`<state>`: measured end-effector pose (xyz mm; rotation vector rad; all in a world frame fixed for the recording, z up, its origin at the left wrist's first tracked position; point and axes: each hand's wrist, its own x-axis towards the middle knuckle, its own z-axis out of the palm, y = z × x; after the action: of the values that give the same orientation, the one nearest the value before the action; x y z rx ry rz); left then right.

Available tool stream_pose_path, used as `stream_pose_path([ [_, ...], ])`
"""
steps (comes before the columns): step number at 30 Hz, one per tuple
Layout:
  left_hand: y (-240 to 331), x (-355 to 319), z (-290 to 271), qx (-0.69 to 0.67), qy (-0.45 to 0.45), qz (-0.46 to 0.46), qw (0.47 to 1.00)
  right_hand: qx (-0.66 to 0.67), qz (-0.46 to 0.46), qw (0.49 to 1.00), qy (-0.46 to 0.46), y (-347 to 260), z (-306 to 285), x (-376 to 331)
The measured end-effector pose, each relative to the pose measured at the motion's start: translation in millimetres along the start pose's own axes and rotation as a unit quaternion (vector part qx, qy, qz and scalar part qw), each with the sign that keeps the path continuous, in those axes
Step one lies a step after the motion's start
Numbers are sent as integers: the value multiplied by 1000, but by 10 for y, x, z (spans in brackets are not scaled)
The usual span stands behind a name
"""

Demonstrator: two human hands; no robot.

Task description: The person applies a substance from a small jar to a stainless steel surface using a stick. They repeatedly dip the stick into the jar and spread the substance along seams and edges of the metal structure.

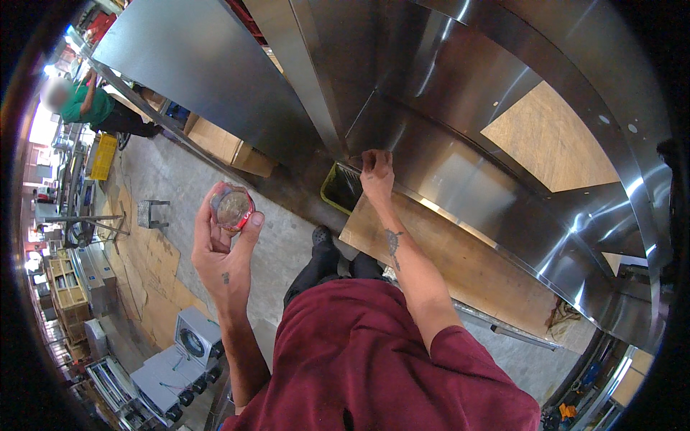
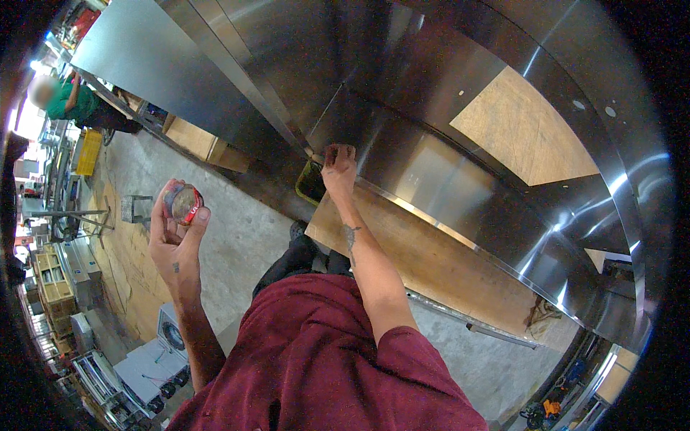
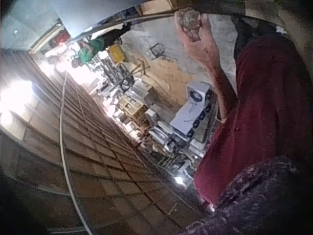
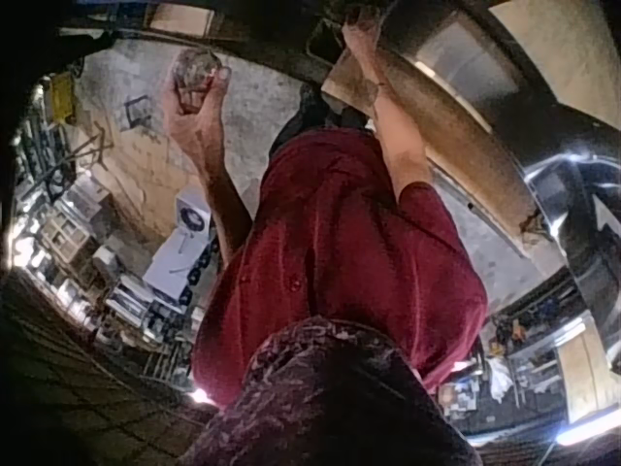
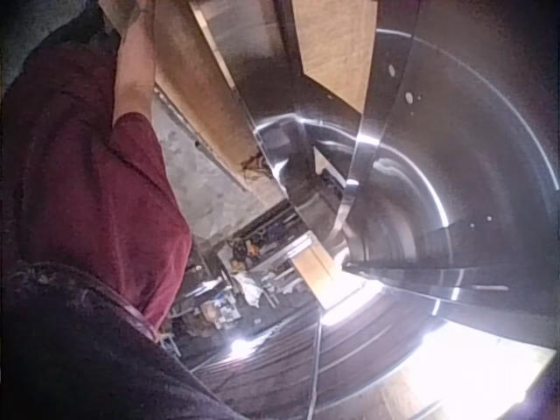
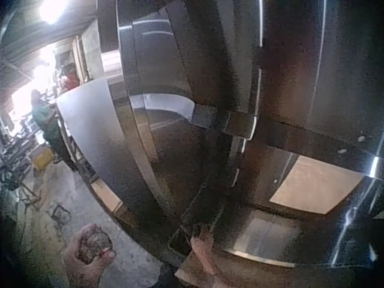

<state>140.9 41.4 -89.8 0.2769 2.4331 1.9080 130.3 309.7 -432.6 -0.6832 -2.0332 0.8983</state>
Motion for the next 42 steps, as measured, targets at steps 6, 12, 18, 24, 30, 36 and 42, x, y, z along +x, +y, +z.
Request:
stream_pose_path([
  [6,6,24,16,-14,-5,7,1000,-18,63,997,-27,-26,-155,-45],
  [12,-223,1,18,-22,-24,1,999,50,120,991,-21,-1032,-710,-21],
  [18,-377,6,134,85,-64,48,993,197,-17,979,-54,-2380,-1437,-47],
  [24,-275,62,183,172,-88,162,968,197,-131,966,-104,-2617,-1402,47],
  [30,-264,40,191,166,-91,154,970,200,-135,962,-128,-2674,-1396,110],
  [36,-371,56,175,148,-81,133,977,241,-49,966,-77,-2656,-1545,176],
  [42,-393,52,127,112,-53,95,988,257,175,950,-11,-1747,-1205,188],
])
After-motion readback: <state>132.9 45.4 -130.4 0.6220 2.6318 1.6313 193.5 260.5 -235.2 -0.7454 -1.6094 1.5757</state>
